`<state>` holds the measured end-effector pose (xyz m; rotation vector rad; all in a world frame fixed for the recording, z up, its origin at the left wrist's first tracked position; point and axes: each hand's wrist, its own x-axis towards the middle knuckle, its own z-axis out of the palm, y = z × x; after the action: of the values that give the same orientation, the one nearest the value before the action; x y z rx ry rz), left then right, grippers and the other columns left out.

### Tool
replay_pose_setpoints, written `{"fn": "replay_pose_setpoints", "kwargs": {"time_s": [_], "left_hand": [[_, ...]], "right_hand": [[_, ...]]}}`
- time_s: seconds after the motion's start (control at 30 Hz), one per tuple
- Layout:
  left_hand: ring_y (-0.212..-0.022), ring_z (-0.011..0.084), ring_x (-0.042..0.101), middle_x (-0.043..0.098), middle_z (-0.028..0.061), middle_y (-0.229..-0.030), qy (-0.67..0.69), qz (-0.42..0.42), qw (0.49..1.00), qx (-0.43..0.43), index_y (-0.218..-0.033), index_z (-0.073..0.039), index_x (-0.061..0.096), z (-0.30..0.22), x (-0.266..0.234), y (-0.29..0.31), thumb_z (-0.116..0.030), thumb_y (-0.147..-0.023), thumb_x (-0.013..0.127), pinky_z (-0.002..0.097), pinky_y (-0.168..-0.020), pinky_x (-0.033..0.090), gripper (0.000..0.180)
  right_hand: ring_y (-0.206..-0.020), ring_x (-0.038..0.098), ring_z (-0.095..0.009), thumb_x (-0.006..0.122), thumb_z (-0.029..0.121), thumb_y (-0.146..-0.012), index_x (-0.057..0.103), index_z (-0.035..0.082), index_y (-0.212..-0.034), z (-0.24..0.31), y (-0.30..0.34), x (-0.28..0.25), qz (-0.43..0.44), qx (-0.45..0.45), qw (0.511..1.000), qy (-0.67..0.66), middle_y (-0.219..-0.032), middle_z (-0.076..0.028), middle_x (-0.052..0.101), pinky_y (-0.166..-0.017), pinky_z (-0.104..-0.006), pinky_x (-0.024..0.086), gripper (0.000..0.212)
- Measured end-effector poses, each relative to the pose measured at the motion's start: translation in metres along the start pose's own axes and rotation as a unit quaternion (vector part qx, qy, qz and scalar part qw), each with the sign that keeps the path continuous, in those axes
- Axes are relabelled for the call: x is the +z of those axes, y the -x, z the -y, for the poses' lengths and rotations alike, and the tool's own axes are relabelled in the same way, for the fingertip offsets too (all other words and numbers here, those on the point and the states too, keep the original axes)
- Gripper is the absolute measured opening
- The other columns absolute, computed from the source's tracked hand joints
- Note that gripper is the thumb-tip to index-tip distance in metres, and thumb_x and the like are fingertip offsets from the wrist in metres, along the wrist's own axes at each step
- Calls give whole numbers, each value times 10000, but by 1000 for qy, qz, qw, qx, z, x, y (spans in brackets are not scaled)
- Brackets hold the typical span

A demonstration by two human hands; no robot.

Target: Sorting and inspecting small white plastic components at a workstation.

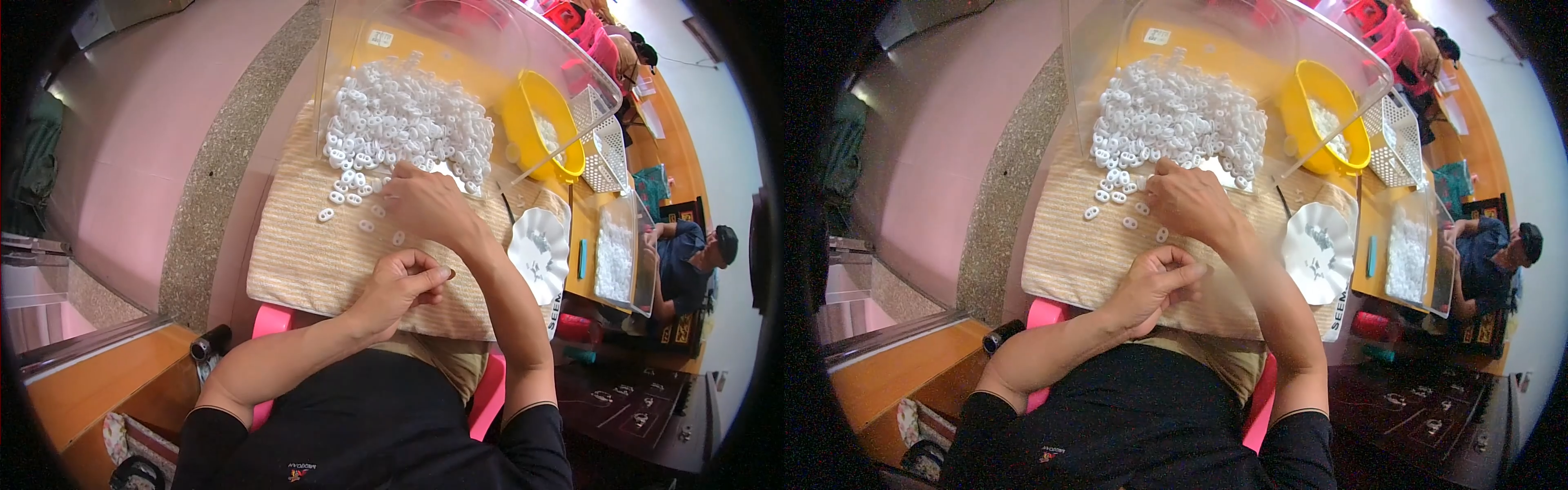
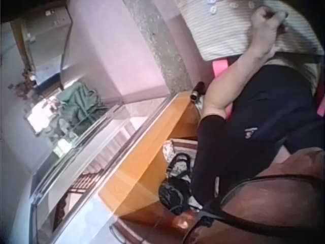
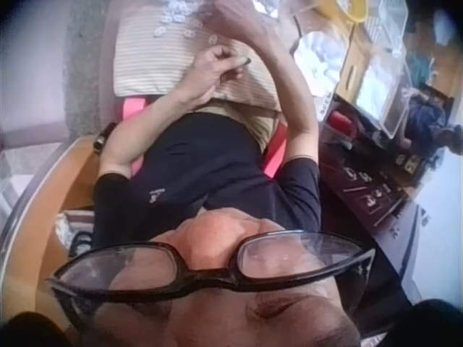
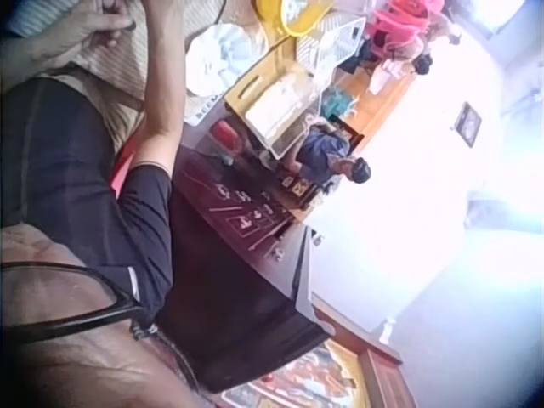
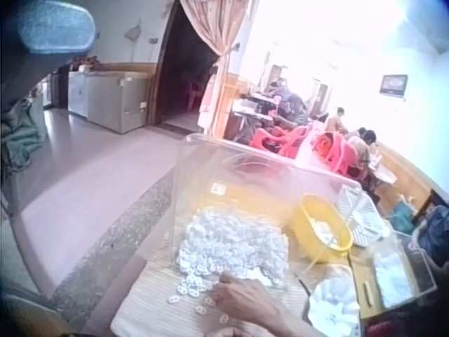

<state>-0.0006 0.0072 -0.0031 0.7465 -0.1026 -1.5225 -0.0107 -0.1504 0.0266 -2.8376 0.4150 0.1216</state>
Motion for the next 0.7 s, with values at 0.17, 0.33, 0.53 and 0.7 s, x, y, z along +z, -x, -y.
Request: {"fn": "replay_pose_setpoints", "kwargs": {"time_s": [0.17,0.33,0.53,0.7], "left_hand": [[-758,81,573,593,0,-855,-4,12,1000,-12,-885,-72,587,-1,-4,0,-106,-875,686,245,-702,523,105],[-671,96,596,623,38,-793,5,-2,1000,0,-890,-44,582,0,0,0,-90,-876,676,233,-641,512,106],[-758,79,576,597,-4,-856,-2,15,1000,-15,-876,-74,589,-1,-2,0,-106,-875,688,243,-699,531,104],[-747,85,583,594,0,-848,-3,8,1000,-13,-882,-69,588,-1,-4,0,-100,-875,687,243,-697,537,104]], "right_hand": [[-800,634,-302,600,230,-819,709,126,-949,-1,2,-1,14,8,1000,-18,-937,-84,616,-705,-407,499,199],[-840,635,-308,621,247,-821,708,114,-993,-8,0,-3,5,10,998,-56,-961,-88,632,-726,-405,502,234],[-869,637,-312,658,227,-823,707,106,-1013,8,-4,3,-67,29,996,-51,-999,-95,631,-767,-396,500,230],[-886,639,-303,671,234,-814,695,102,-1033,8,-4,2,-29,32,997,-56,-1017,-87,626,-778,-397,499,257]]}}
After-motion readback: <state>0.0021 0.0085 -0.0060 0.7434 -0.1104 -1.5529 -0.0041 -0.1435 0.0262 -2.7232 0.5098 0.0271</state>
